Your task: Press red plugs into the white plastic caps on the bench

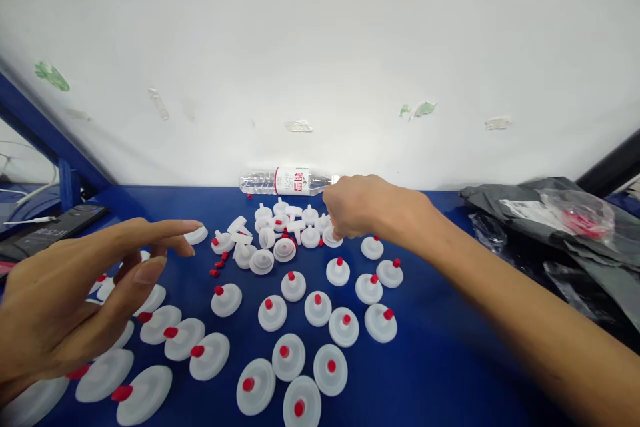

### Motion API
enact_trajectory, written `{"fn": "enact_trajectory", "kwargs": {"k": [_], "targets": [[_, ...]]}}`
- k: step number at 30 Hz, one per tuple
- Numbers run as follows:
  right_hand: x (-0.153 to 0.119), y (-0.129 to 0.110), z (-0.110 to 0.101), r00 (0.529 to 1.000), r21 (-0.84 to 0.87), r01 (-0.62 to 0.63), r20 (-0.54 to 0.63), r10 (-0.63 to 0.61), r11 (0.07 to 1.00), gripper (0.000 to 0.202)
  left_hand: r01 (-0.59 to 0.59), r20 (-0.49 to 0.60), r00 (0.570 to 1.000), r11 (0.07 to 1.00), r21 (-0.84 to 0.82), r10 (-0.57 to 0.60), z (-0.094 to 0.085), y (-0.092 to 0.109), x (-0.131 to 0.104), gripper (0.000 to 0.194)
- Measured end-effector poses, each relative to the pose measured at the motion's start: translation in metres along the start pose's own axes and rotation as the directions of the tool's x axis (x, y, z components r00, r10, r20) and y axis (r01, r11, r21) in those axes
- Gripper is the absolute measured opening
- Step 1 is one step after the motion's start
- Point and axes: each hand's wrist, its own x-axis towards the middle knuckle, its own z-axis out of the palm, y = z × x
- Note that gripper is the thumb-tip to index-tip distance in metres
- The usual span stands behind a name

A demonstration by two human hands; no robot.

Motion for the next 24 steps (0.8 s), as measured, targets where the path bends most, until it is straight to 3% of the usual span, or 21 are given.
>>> {"fn": "enact_trajectory", "kwargs": {"k": [3, 6, 9, 11, 13, 16, 18, 20, 24], "targets": [[-0.007, 0.003, -0.01, 0.999, 0.036, 0.043, -0.003, -0.043, 0.998, 0.019, -0.061, -0.044, 0.997, 0.998, 0.026, 0.062, 0.001, -0.002, 0.001, 0.031], [-0.017, -0.005, -0.02, 0.987, 0.231, 0.159, -0.032, -0.156, 0.96, 0.03, -0.092, -0.07, 0.993, 0.995, 0.038, 0.095, 0.001, 0.0, 0.001, 0.028], [-0.026, -0.031, -0.018, 0.953, 0.458, 0.301, -0.106, -0.284, 0.837, 0.034, -0.101, -0.039, 0.994, 0.991, 0.092, 0.105, 0.002, 0.003, -0.001, 0.043], [-0.032, -0.051, -0.01, 0.911, 0.563, 0.402, -0.163, -0.379, 0.723, 0.03, -0.168, -0.007, 0.985, 0.978, 0.122, 0.17, 0.004, 0.003, -0.003, 0.049], [-0.037, -0.068, -0.002, 0.879, 0.619, 0.456, -0.203, -0.431, 0.639, 0.023, -0.252, 0.008, 0.967, 0.958, 0.14, 0.253, 0.007, 0.001, -0.004, 0.044], [-0.041, -0.075, 0.002, 0.86, 0.628, 0.493, -0.247, -0.447, 0.602, 0.02, -0.298, 0.025, 0.954, 0.944, 0.142, 0.297, 0.008, -0.003, -0.006, 0.038], [-0.04, -0.069, -0.002, 0.868, 0.616, 0.48, -0.23, -0.439, 0.625, 0.024, -0.266, 0.02, 0.964, 0.954, 0.141, 0.265, 0.006, -0.004, -0.004, 0.037], [-0.036, -0.055, -0.008, 0.914, 0.567, 0.395, -0.167, -0.369, 0.723, 0.033, -0.202, -0.009, 0.979, 0.97, 0.135, 0.205, 0.004, -0.003, -0.002, 0.032], [-0.023, -0.028, -0.009, 0.992, 0.181, 0.123, -0.04, -0.118, 0.976, 0.032, -0.028, -0.048, 0.998, 0.993, 0.114, 0.034, 0.004, -0.001, 0.003, 0.025]]}}
